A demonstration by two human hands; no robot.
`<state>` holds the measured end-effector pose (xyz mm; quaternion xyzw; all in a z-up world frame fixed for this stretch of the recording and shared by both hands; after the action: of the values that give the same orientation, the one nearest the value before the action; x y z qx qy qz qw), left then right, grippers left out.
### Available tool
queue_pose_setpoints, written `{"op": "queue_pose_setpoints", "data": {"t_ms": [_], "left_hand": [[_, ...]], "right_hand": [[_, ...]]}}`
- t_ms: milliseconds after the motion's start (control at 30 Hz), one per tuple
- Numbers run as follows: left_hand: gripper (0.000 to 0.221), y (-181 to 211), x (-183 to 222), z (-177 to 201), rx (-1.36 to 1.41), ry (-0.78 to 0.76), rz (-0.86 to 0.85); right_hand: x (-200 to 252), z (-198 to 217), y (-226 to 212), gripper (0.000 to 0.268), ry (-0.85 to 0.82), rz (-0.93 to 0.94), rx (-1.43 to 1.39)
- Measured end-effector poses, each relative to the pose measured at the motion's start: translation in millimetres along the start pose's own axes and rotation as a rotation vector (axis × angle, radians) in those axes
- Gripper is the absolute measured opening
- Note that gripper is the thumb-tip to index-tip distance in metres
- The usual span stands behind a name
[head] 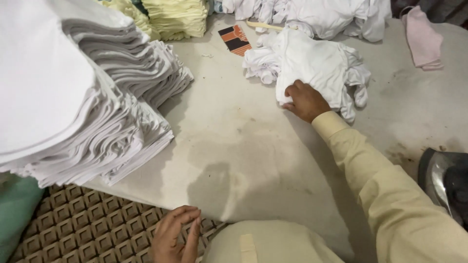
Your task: Ironing and folding baby onesies on a work table in a garment factory.
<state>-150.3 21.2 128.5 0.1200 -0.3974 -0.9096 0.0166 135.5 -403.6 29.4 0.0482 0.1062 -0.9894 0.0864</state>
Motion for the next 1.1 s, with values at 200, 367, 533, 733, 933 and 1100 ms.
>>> {"op": "queue_pose_setpoints", "data": {"t_ms": [200, 367, 533, 733, 933, 1100], "left_hand": [[0.017, -26.6, 13.1, 1.9, 0.068, -0.079, -0.299], [0.019, -34.8, 9.2, 6.9, 0.092, -0.218, -0.323], [0.019, -27.0, 8.6, -6.5, 0.178, -0.306, -0.321], [0.041, -3.2, 0.3, -45.2, 0.709, -0.582, 0.103], [0.024, 17.1, -46.4, -25.4, 0.419, -0.599, -0.060], [0.021, 44.5, -54.9, 38.3, 0.467, -0.434, -0.614]], "right_hand": [[0.7, 10.9, -3.2, 0.007, 0.060, -0.144, -0.297], [0.4, 46.0, 12.4, 0.011, -0.001, -0.424, -0.638], [56.2, 119.9, -37.0, 0.021, 0.612, -0.474, -0.899], [147.2, 112.5, -233.7, 0.009, 0.090, -0.332, -0.821], [170.8, 145.9, -269.5, 0.035, 0.184, -0.378, -1.174], [240.7, 185.4, -292.1, 0.021, 0.506, -0.307, -0.572]]}}
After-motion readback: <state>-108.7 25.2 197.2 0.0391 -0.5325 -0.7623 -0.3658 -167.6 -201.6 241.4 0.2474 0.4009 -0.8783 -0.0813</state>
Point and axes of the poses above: each hand's wrist, its own x-axis away from the middle knuckle, its own z-axis out of the back of the hand, y = z × x, the point moved 3 cm from there along -x, towards the middle knuckle, and after that the axes turned 7 degrees about -z, right-handed, at the moved point
